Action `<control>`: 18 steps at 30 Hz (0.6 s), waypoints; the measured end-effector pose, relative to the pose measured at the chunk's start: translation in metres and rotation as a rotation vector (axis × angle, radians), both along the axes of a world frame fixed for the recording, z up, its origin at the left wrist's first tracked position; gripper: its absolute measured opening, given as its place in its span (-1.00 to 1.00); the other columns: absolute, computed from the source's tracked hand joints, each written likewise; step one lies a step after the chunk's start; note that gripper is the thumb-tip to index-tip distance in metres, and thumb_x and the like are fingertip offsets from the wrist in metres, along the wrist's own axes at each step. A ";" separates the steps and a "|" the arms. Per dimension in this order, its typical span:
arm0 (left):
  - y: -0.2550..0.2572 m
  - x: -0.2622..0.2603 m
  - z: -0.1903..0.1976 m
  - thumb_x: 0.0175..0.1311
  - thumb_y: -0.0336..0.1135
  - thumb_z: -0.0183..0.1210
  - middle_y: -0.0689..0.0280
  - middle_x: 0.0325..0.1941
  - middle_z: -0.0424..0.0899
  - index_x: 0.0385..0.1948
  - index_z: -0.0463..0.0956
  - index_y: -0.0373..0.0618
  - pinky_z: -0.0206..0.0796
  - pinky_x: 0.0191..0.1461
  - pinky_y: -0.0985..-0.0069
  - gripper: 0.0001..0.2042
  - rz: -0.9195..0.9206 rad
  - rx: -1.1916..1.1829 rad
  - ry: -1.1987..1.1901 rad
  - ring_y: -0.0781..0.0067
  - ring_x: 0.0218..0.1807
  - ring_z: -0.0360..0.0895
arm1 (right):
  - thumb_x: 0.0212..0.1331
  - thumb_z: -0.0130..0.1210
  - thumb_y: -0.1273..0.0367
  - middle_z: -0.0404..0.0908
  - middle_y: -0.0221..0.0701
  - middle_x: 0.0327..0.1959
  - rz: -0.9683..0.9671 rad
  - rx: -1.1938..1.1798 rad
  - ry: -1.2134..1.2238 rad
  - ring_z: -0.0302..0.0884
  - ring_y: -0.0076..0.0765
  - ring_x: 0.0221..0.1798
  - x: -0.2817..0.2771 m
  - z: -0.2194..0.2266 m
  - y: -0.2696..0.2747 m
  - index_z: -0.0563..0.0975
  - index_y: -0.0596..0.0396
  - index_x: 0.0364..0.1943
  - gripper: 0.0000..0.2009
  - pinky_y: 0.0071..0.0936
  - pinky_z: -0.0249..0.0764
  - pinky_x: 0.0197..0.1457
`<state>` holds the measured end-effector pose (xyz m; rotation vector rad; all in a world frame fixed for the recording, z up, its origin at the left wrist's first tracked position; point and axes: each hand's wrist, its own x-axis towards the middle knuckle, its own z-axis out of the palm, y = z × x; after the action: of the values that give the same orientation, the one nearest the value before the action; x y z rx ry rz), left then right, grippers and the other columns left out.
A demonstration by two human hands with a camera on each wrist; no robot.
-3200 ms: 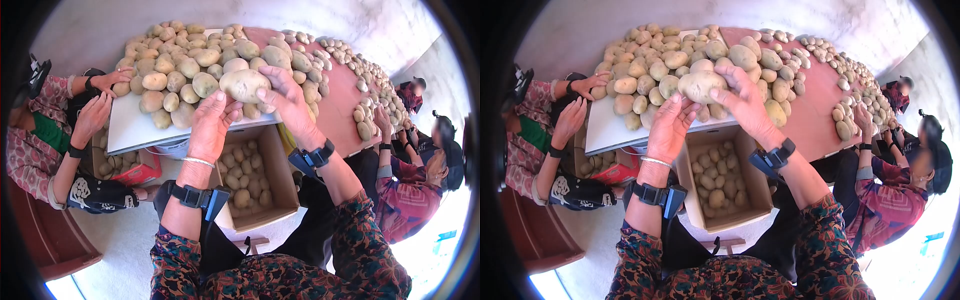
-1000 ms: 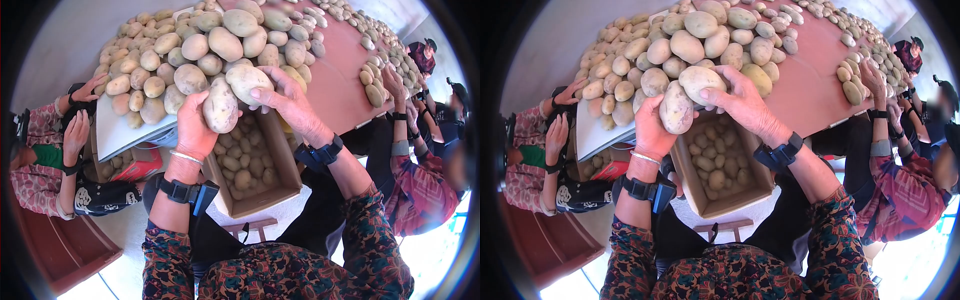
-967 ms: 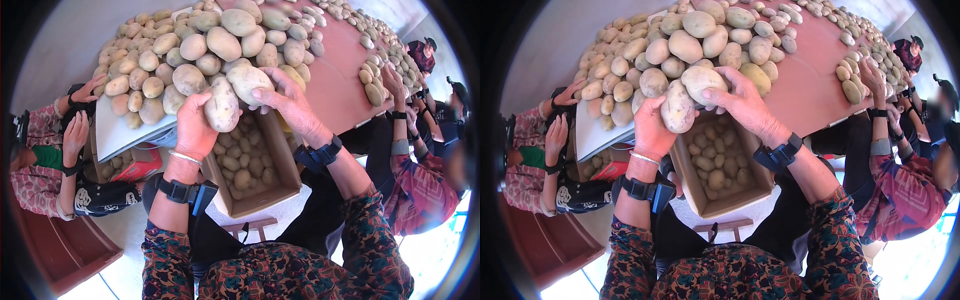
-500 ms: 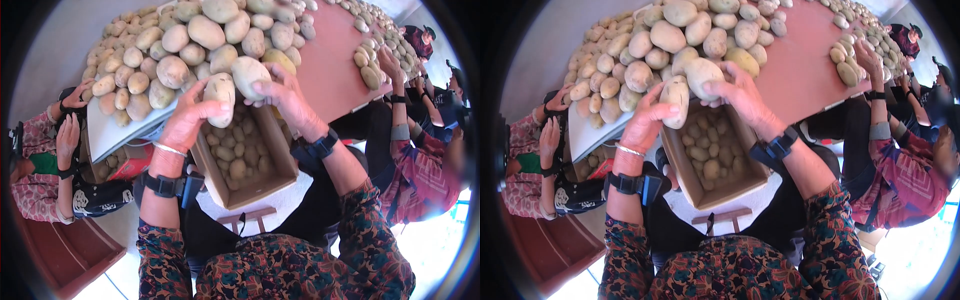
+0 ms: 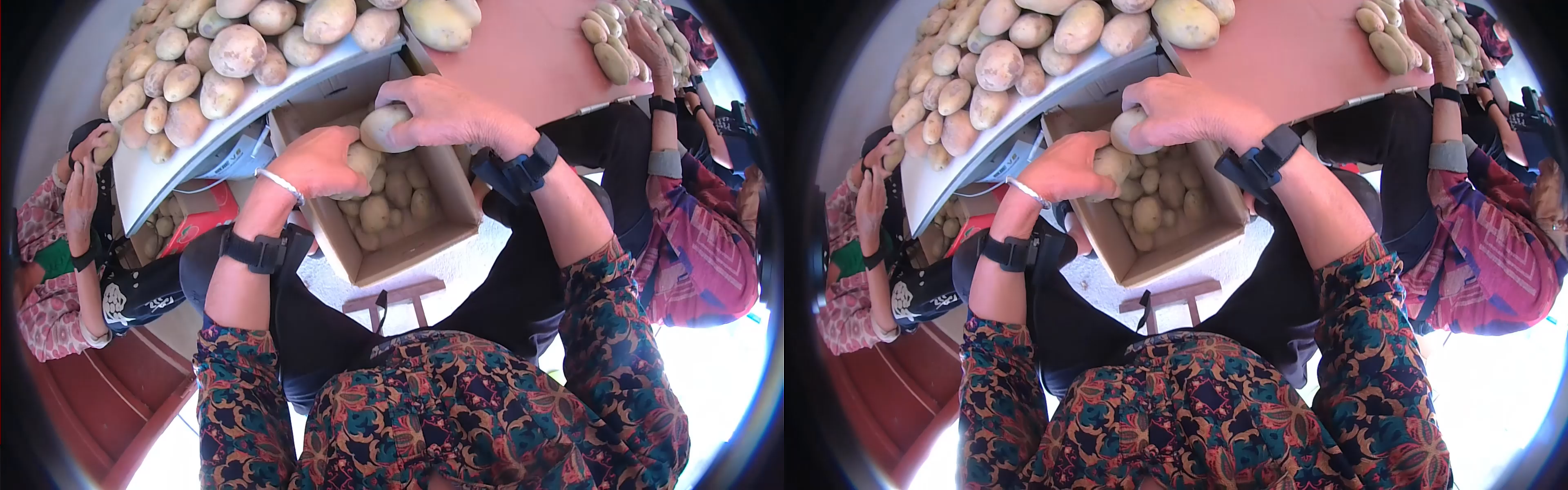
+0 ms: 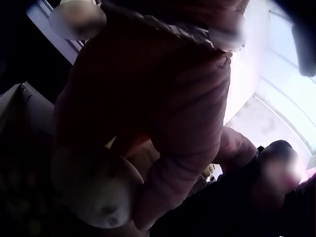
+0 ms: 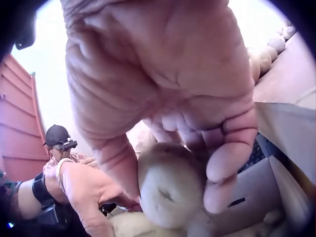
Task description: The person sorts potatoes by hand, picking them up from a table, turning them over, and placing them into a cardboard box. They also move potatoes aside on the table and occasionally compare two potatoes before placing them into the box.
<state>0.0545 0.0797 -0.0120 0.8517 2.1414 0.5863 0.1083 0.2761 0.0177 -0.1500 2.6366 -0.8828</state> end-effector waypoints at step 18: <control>-0.008 -0.007 -0.050 0.07 -0.48 0.10 -0.06 -0.16 0.67 -0.14 0.65 -0.23 0.42 0.07 0.23 -0.71 -0.320 -0.083 0.186 -0.06 -0.03 0.59 | 0.04 0.17 0.43 0.69 -0.22 -0.17 0.444 0.485 -0.377 0.65 -0.08 -0.04 0.019 -0.031 -0.034 0.64 -0.05 -0.01 -0.64 -0.22 0.55 0.03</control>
<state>0.0471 0.0721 -0.0616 1.2110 2.1146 0.2606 0.1276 0.2422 -0.0134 -0.3809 2.2478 -0.1024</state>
